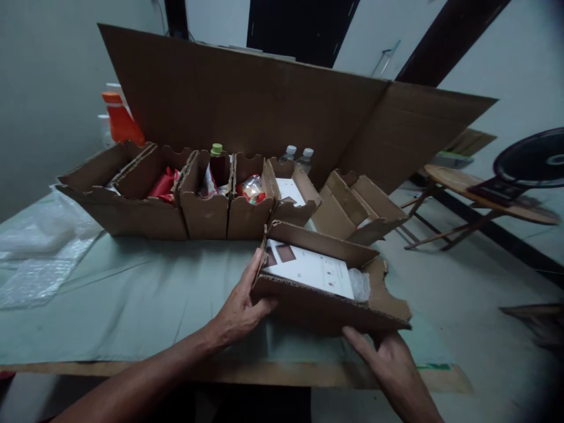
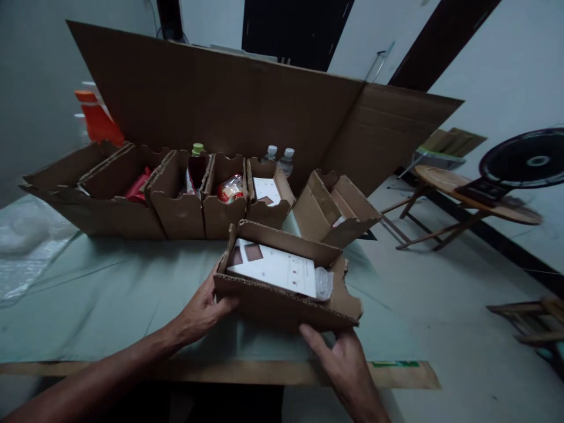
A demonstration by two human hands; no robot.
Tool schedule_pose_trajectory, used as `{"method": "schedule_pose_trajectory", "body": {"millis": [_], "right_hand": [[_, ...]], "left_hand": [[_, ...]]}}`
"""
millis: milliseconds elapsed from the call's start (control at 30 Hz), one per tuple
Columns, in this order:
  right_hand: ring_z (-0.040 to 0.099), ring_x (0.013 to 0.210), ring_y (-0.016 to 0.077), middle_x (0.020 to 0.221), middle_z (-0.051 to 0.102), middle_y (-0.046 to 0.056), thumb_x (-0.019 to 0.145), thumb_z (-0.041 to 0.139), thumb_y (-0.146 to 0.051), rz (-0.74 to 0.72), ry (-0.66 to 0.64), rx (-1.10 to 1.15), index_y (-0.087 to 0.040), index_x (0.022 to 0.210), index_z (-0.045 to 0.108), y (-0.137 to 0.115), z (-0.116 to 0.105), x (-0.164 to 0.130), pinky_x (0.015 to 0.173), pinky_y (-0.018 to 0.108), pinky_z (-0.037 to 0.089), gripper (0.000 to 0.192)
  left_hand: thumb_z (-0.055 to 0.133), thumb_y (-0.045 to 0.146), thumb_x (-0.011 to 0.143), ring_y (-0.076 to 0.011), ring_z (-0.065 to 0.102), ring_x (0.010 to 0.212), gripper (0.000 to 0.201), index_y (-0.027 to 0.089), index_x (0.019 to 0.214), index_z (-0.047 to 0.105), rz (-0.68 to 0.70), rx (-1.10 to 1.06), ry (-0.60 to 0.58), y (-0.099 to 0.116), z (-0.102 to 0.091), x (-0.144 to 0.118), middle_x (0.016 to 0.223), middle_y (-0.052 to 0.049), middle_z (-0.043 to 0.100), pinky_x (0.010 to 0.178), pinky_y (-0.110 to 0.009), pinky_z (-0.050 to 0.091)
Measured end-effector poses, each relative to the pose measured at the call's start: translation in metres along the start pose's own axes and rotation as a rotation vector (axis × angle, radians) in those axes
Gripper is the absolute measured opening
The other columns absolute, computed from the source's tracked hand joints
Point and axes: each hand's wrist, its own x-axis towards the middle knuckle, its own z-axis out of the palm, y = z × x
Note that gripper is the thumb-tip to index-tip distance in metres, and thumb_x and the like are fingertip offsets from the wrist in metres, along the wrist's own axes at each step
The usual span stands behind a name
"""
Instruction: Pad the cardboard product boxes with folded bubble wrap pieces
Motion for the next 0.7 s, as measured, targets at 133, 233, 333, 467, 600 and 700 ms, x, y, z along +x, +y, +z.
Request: {"method": "schedule_pose_trajectory", "body": {"millis": [133,233,333,467,600,700], "right_hand": [[0.067,0.109,0.0382,0.112,0.073,0.016,0.06,0.073,-0.074,-0.051,-0.017,0.108,-0.02,0.122,0.067,0.045,-0.017,0.007,0.102,0.052,0.05,0.082],[0.071,0.094,0.0381,0.092,0.076,0.012,0.047,0.079,-0.074,-0.04,-0.128,0.215,-0.022,0.108,0.073,0.061,-0.017,0.028,0.091,0.052,0.057,0.08],[0.072,0.089,0.0394,0.085,0.077,0.009,0.041,0.083,-0.065,0.068,-0.233,0.244,-0.025,0.093,0.077,0.064,-0.008,0.042,0.084,0.052,0.06,0.066],[0.072,0.088,0.0394,0.084,0.077,0.009,0.048,0.082,-0.058,0.185,-0.141,0.164,-0.025,0.086,0.078,0.082,-0.011,0.034,0.078,0.05,0.063,0.051],[0.071,0.089,0.039,0.087,0.076,0.008,0.048,0.083,-0.058,0.184,0.082,0.034,-0.025,0.107,0.073,0.106,-0.022,0.015,0.084,0.054,0.06,0.068],[0.064,0.111,0.0403,0.115,0.07,0.01,0.058,0.079,-0.06,0.067,0.241,0.018,-0.029,0.134,0.055,0.1,-0.016,0.007,0.101,0.062,0.048,0.086]], "left_hand": [[0.061,0.04,0.094,-0.0314,0.031,0.149,0.072,0.03,0.157,0.028,-0.093,0.04,0.011,-0.007,-0.013,-0.023,0.163,-0.007,0.033,0.122,-0.051,0.028],[0.056,0.044,0.096,-0.0308,0.04,0.145,0.063,0.03,0.154,0.035,-0.183,0.087,0.019,-0.009,-0.015,-0.038,0.159,-0.007,0.041,0.117,-0.051,0.037],[0.048,0.044,0.1,-0.0292,0.044,0.141,0.052,0.029,0.149,0.043,-0.192,0.156,-0.003,-0.008,-0.007,-0.038,0.153,-0.007,0.049,0.115,-0.048,0.04],[0.044,0.036,0.101,-0.0265,0.049,0.136,0.047,0.027,0.146,0.048,-0.074,0.222,0.009,-0.014,0.012,-0.005,0.148,-0.006,0.054,0.115,-0.045,0.038],[0.046,0.031,0.098,-0.0255,0.056,0.126,0.045,0.027,0.142,0.053,0.04,0.276,-0.047,-0.029,0.037,0.055,0.138,-0.006,0.062,0.108,-0.042,0.044],[0.053,0.032,0.092,-0.0287,0.059,0.119,0.044,0.02,0.135,0.058,-0.026,0.374,0.067,-0.045,0.065,0.089,0.13,-0.011,0.064,0.106,-0.045,0.046]]}}
